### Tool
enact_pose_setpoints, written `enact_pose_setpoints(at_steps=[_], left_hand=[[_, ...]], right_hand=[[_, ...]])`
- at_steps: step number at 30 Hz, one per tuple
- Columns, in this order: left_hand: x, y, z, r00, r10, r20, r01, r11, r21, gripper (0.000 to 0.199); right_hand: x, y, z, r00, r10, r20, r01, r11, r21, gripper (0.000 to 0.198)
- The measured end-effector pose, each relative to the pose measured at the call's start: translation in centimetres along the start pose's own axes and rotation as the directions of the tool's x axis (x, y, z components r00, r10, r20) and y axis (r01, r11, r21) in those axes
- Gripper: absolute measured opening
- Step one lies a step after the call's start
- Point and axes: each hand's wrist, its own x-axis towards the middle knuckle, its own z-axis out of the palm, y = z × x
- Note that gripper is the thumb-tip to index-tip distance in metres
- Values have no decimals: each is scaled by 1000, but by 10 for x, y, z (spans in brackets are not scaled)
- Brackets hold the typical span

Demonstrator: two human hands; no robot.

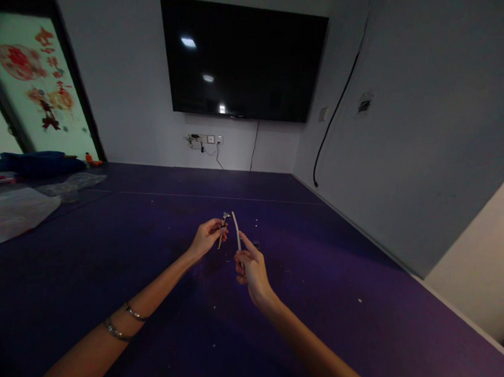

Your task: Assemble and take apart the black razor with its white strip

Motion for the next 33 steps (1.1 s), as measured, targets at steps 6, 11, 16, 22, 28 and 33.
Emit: enact_pose_setpoints(at_steps=[6, 11, 16, 22, 28, 33], left_hand=[[3, -4, -2, 998, -57, 10, 57, 998, -33, 18], [2, -3, -3, 998, -62, 17, 63, 997, -41, 17], [2, -2, -1, 996, -83, -20, 81, 995, -57, 17], [1, -4, 2, 995, -92, 39, 94, 995, -38, 18], [1, -3, 0, 995, -101, -25, 100, 993, -57, 20], [0, -5, 2, 995, -96, 31, 97, 995, -33, 18]], right_hand=[[4, 0, -1, 999, -7, -48, 7, 1000, -5, 68], [2, 3, 3, 999, 4, -36, -4, 1000, 1, 68], [-2, 3, 3, 999, -3, -47, 3, 1000, -1, 66], [2, 1, 4, 998, -6, -60, 7, 1000, 13, 67], [-4, 4, 4, 999, 4, -47, -2, 1000, 25, 68], [1, 0, 4, 998, -10, -69, 12, 1000, 29, 67]])
